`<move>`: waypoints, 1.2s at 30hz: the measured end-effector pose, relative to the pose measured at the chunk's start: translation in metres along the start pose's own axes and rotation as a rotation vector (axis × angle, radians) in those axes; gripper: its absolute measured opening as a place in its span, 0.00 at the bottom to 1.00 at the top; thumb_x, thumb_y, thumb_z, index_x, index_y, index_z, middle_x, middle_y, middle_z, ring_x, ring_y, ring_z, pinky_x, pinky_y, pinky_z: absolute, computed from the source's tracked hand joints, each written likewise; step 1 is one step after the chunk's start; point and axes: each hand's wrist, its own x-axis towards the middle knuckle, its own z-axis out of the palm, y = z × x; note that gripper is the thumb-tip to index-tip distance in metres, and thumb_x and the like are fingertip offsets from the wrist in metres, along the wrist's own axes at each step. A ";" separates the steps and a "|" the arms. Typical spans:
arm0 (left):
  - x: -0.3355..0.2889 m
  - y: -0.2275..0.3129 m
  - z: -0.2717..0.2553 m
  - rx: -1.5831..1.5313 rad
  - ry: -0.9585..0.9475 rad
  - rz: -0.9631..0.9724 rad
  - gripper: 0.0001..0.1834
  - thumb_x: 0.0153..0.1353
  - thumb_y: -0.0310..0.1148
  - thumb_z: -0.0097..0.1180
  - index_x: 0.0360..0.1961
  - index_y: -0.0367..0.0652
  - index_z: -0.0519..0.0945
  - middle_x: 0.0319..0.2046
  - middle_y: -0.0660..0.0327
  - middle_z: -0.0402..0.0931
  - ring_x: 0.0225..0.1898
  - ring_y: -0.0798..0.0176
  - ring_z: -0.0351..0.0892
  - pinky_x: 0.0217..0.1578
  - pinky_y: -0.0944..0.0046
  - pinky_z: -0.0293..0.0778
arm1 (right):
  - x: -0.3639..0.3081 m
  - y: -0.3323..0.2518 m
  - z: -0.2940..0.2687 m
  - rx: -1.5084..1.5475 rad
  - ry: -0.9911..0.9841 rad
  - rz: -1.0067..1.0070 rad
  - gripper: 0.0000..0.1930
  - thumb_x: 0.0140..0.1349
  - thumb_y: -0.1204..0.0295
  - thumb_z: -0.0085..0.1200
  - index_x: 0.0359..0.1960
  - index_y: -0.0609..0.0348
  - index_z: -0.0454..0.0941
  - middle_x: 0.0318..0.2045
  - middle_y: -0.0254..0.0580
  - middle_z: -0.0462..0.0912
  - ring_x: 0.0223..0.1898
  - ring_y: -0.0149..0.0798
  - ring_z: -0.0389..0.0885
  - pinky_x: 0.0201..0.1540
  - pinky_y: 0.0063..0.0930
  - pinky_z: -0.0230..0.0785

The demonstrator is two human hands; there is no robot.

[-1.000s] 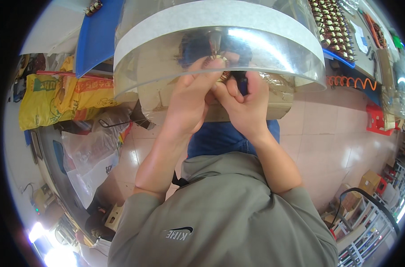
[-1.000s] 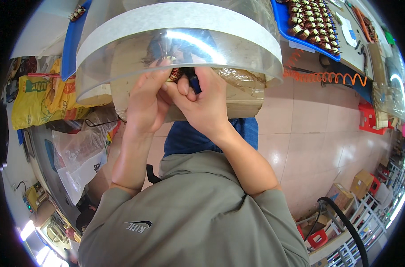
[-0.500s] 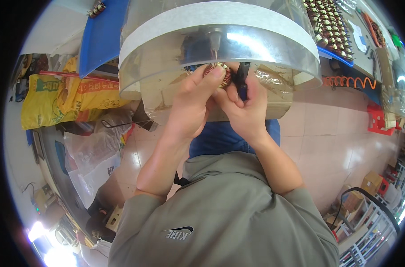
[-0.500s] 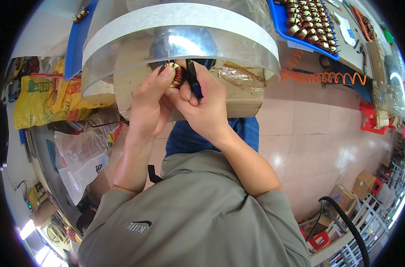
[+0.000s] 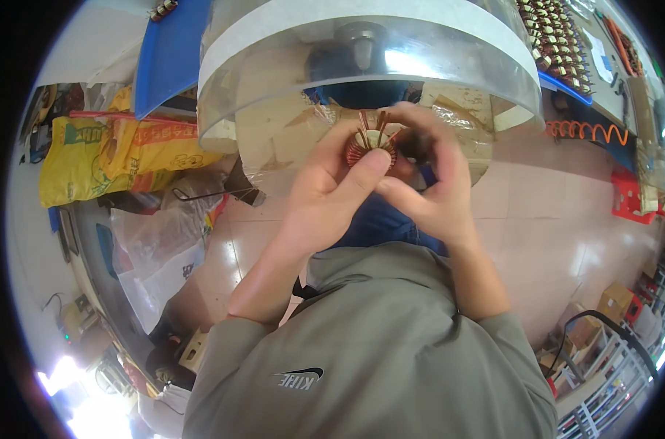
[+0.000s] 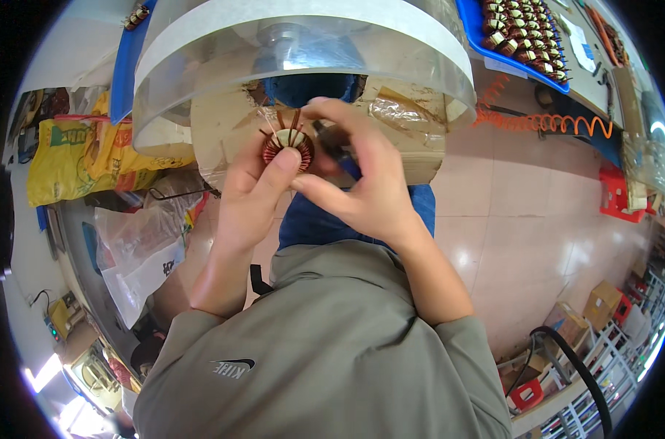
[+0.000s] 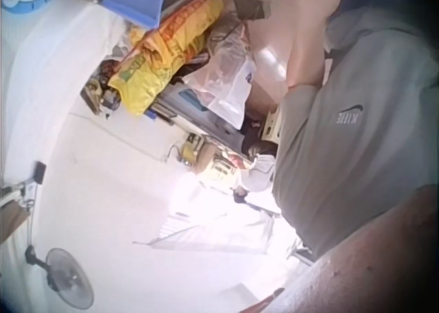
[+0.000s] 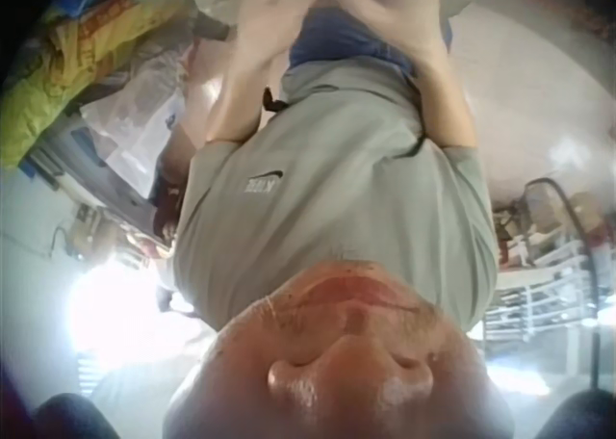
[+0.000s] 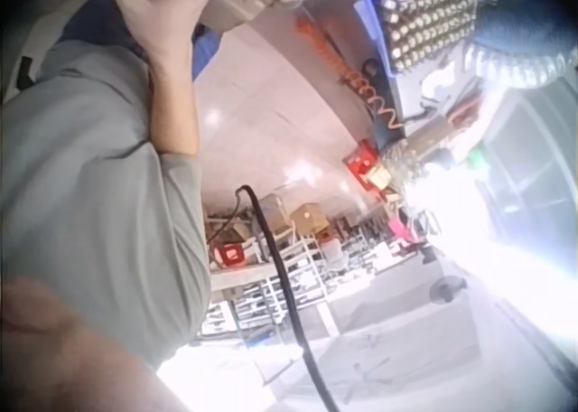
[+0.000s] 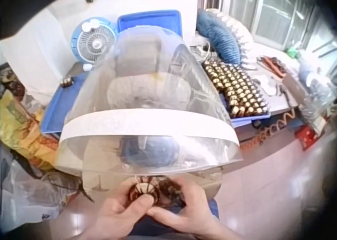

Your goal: The recorder uses a winding machine and pliers to wind copper wire around toroidal cores to create inductors.

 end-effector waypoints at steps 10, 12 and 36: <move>-0.002 -0.007 0.003 0.025 0.109 0.072 0.18 0.76 0.29 0.53 0.62 0.34 0.70 0.46 0.57 0.81 0.46 0.67 0.82 0.49 0.65 0.80 | -0.003 -0.001 0.002 -0.079 -0.038 -0.110 0.29 0.52 0.74 0.73 0.56 0.62 0.77 0.54 0.53 0.81 0.51 0.50 0.83 0.51 0.36 0.77; -0.001 -0.008 0.005 0.036 0.111 0.026 0.17 0.76 0.30 0.53 0.60 0.34 0.70 0.44 0.58 0.81 0.45 0.68 0.82 0.48 0.67 0.79 | 0.000 0.000 0.005 -0.195 -0.006 -0.138 0.27 0.51 0.75 0.72 0.55 0.62 0.78 0.54 0.52 0.81 0.51 0.50 0.83 0.52 0.37 0.77; 0.013 -0.002 0.015 0.018 0.258 0.022 0.15 0.78 0.34 0.51 0.56 0.34 0.72 0.41 0.61 0.81 0.41 0.72 0.81 0.44 0.71 0.77 | 0.024 0.012 0.022 -0.141 0.088 -0.127 0.20 0.52 0.75 0.69 0.48 0.59 0.82 0.39 0.44 0.84 0.37 0.44 0.83 0.42 0.32 0.77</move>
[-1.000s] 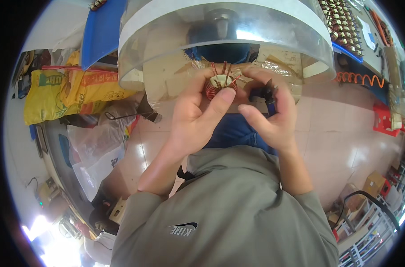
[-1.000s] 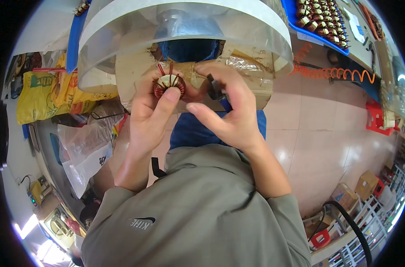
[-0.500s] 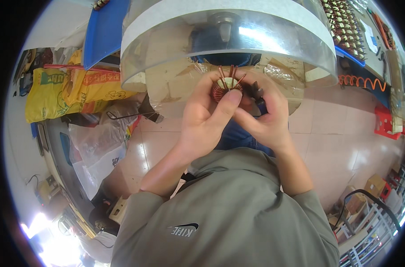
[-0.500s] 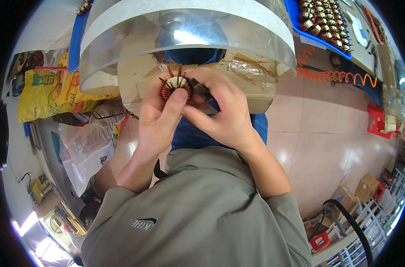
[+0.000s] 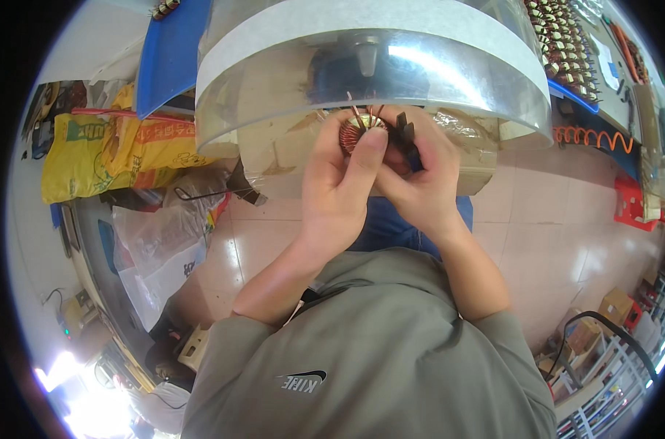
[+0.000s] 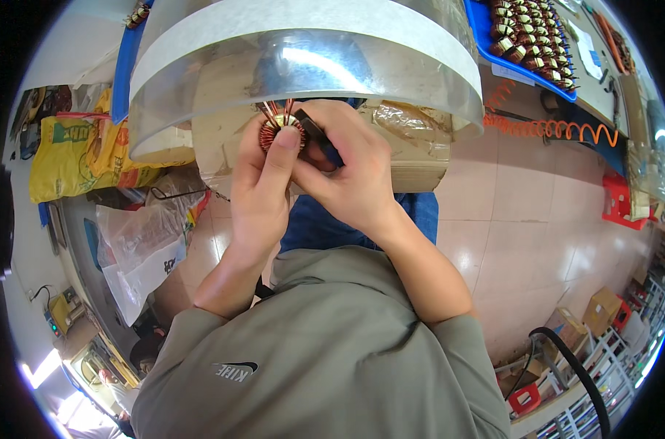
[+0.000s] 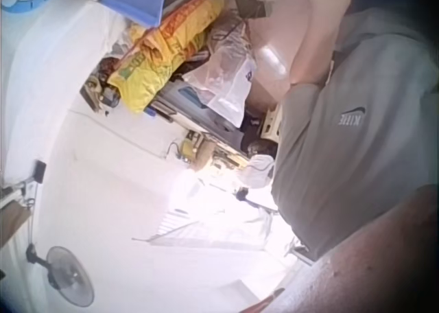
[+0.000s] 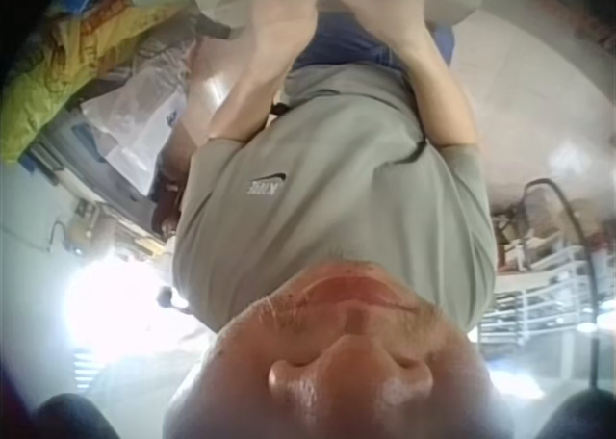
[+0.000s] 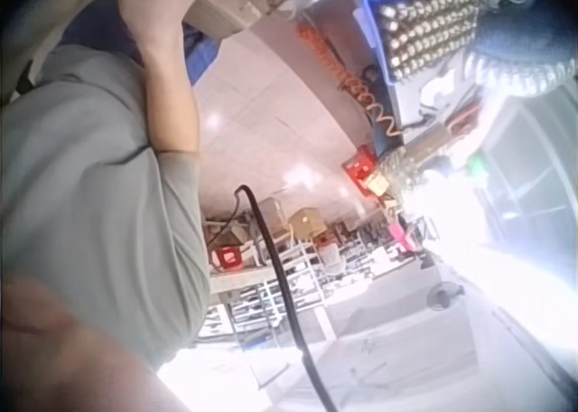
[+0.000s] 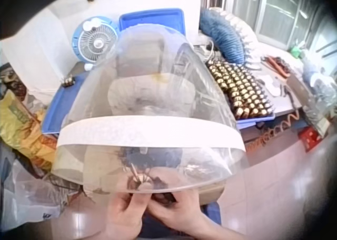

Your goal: The recorder uses a winding machine and pliers to wind copper wire around toroidal cores to create inductors.

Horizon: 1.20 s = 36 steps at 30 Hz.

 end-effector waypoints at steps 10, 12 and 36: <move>0.008 -0.001 -0.001 0.035 0.026 0.051 0.15 0.79 0.36 0.48 0.55 0.35 0.74 0.39 0.60 0.80 0.39 0.70 0.80 0.42 0.69 0.77 | 0.005 -0.003 -0.002 0.029 -0.087 0.254 0.18 0.53 0.71 0.70 0.45 0.57 0.82 0.26 0.36 0.76 0.28 0.37 0.74 0.33 0.29 0.70; 0.012 -0.001 -0.004 0.073 -0.013 0.068 0.15 0.79 0.34 0.49 0.56 0.34 0.72 0.38 0.59 0.80 0.36 0.69 0.82 0.39 0.68 0.80 | 0.005 0.000 -0.003 -0.013 -0.099 0.243 0.15 0.53 0.71 0.69 0.42 0.57 0.82 0.23 0.33 0.74 0.26 0.34 0.72 0.31 0.28 0.68; 0.023 -0.003 0.005 0.193 0.058 0.169 0.13 0.78 0.33 0.49 0.51 0.32 0.75 0.35 0.60 0.82 0.36 0.70 0.80 0.40 0.69 0.77 | 0.014 0.012 -0.006 -0.041 -0.108 0.186 0.14 0.56 0.74 0.71 0.43 0.60 0.83 0.25 0.21 0.72 0.28 0.18 0.67 0.31 0.16 0.63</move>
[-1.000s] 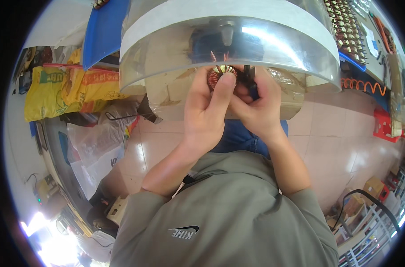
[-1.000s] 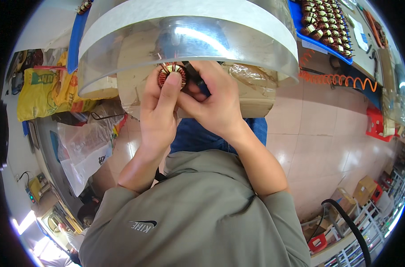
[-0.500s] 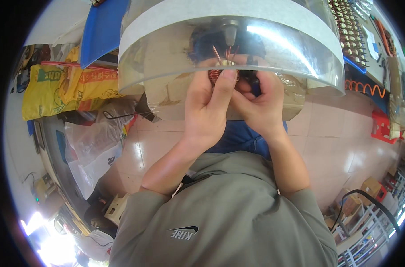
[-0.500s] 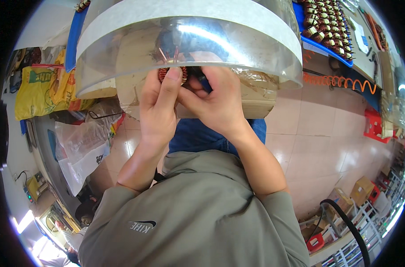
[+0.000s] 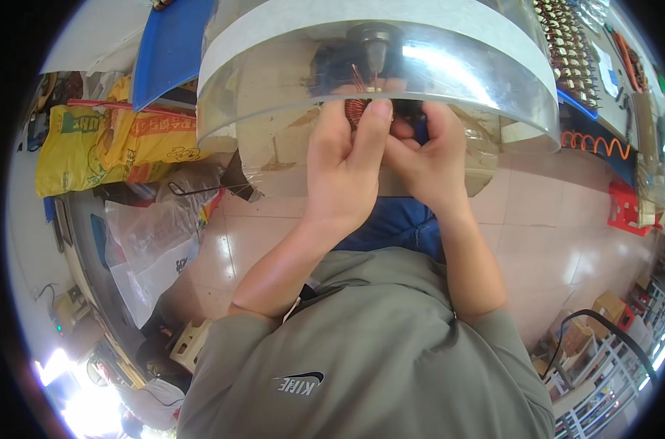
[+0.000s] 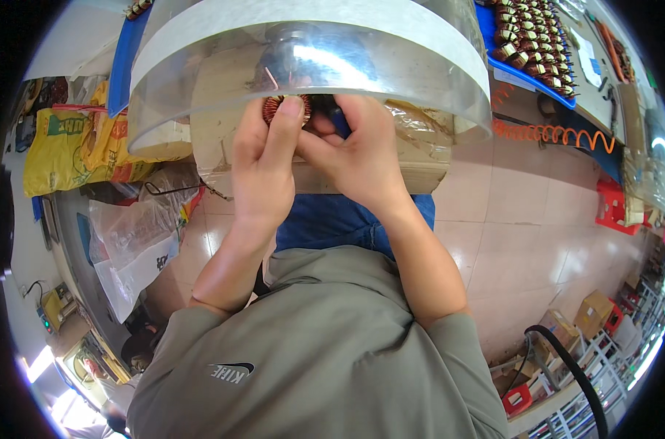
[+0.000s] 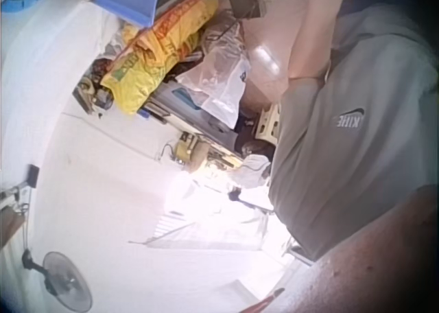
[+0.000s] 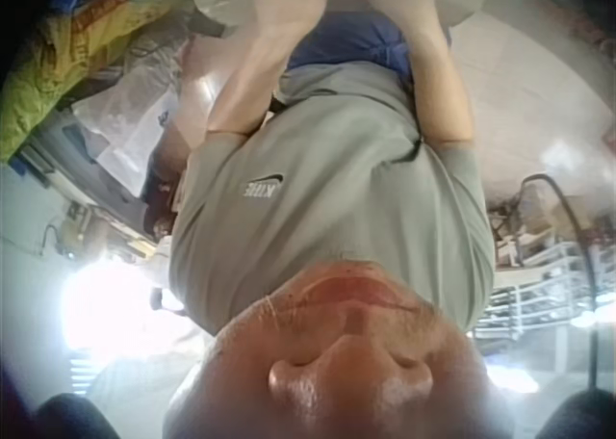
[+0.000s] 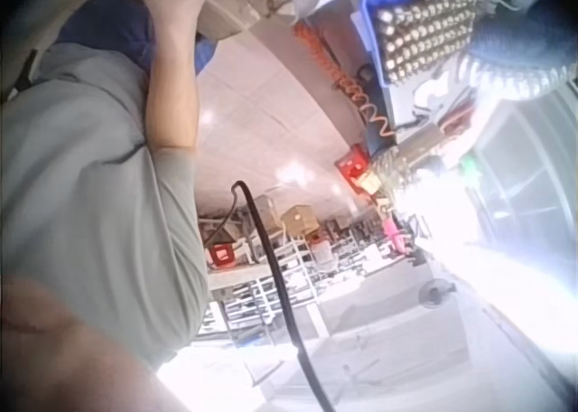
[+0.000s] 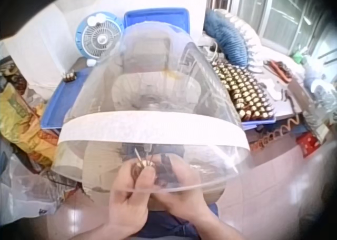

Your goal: The recorder uses a winding machine and pliers to wind copper wire around toroidal cores to create inductors.

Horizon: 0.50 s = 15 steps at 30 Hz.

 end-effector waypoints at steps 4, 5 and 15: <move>0.004 0.003 0.002 -0.058 0.004 -0.034 0.13 0.77 0.32 0.49 0.53 0.32 0.76 0.35 0.60 0.81 0.35 0.70 0.80 0.39 0.69 0.77 | 0.004 -0.004 -0.001 0.046 -0.040 0.078 0.15 0.57 0.74 0.70 0.46 0.60 0.83 0.26 0.20 0.72 0.29 0.18 0.67 0.31 0.15 0.63; 0.004 0.004 0.002 -0.029 0.012 -0.035 0.14 0.77 0.32 0.50 0.54 0.32 0.76 0.34 0.60 0.81 0.35 0.70 0.80 0.38 0.70 0.76 | 0.005 -0.004 -0.001 0.095 -0.051 0.138 0.17 0.58 0.75 0.69 0.49 0.60 0.82 0.27 0.20 0.72 0.29 0.18 0.67 0.32 0.15 0.63; 0.014 0.006 0.000 -0.005 0.014 -0.103 0.14 0.77 0.36 0.50 0.50 0.34 0.77 0.34 0.60 0.83 0.34 0.69 0.82 0.36 0.70 0.78 | 0.011 -0.005 0.010 0.340 0.052 0.184 0.11 0.55 0.75 0.67 0.40 0.59 0.83 0.23 0.23 0.69 0.27 0.20 0.67 0.29 0.18 0.64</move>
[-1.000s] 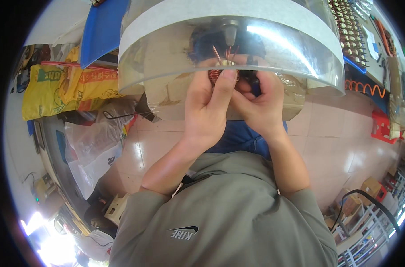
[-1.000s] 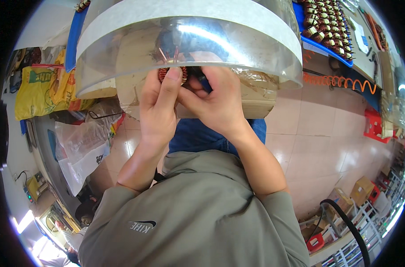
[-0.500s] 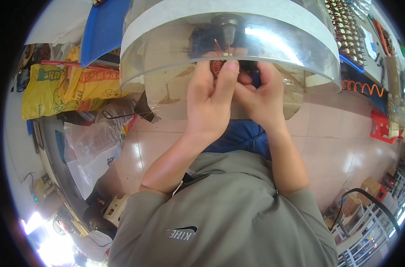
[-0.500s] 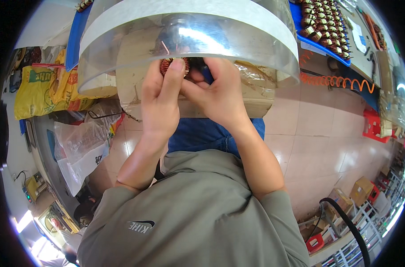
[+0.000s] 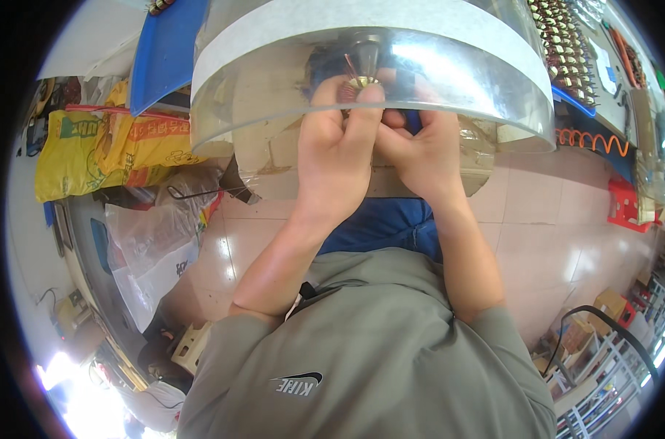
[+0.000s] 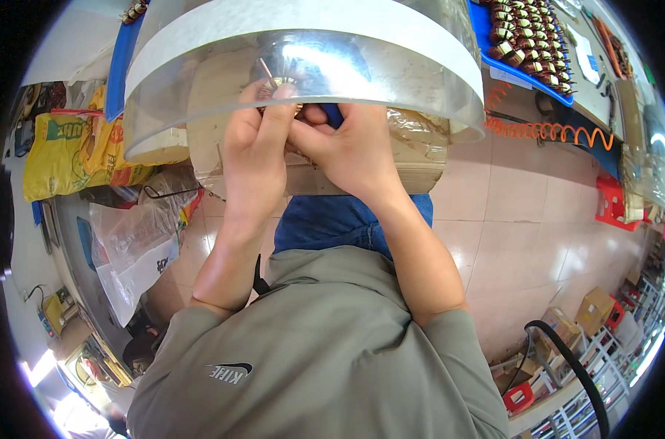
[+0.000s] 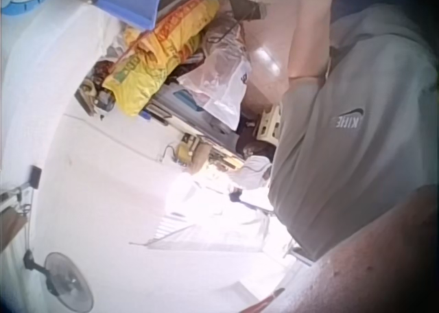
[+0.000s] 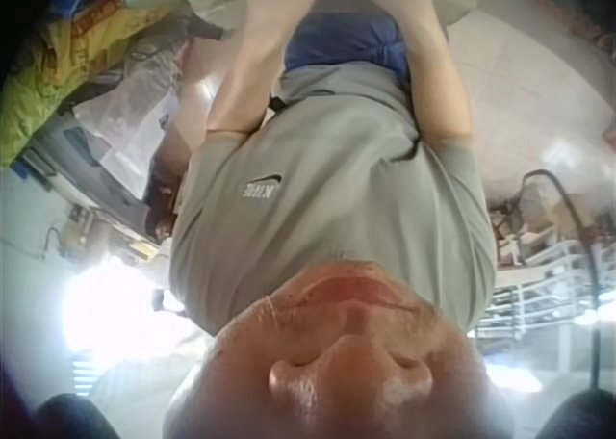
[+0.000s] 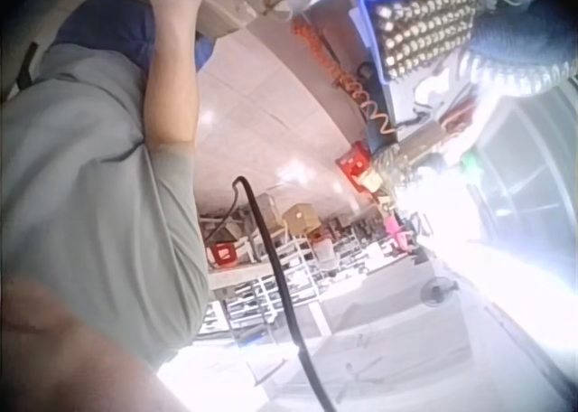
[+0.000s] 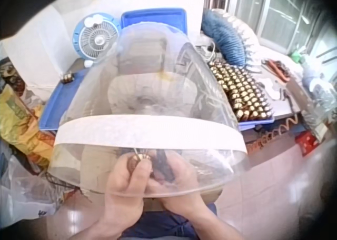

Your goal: The recorder uses a winding machine and pliers to wind copper wire around toroidal cores to create inductors.

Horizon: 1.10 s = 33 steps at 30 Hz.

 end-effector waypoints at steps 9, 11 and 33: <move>0.001 0.000 -0.003 0.021 -0.006 -0.026 0.14 0.77 0.36 0.50 0.49 0.33 0.77 0.34 0.59 0.82 0.34 0.69 0.83 0.36 0.70 0.80 | -0.002 -0.001 -0.006 -0.145 -0.071 0.029 0.24 0.59 0.80 0.68 0.58 0.63 0.77 0.39 0.26 0.79 0.38 0.19 0.72 0.40 0.16 0.70; 0.000 0.001 -0.003 0.023 -0.011 -0.017 0.14 0.77 0.35 0.50 0.50 0.33 0.77 0.35 0.58 0.82 0.34 0.68 0.83 0.37 0.70 0.80 | -0.003 0.000 -0.006 -0.143 -0.068 0.030 0.24 0.59 0.80 0.68 0.58 0.63 0.77 0.40 0.27 0.79 0.38 0.19 0.72 0.40 0.16 0.71; -0.014 -0.001 -0.001 -0.013 -0.007 0.016 0.15 0.78 0.36 0.48 0.51 0.33 0.77 0.35 0.60 0.81 0.34 0.71 0.80 0.38 0.71 0.77 | -0.013 -0.004 -0.007 -0.307 -0.038 -0.090 0.15 0.55 0.73 0.71 0.43 0.61 0.82 0.27 0.25 0.75 0.30 0.19 0.68 0.32 0.18 0.66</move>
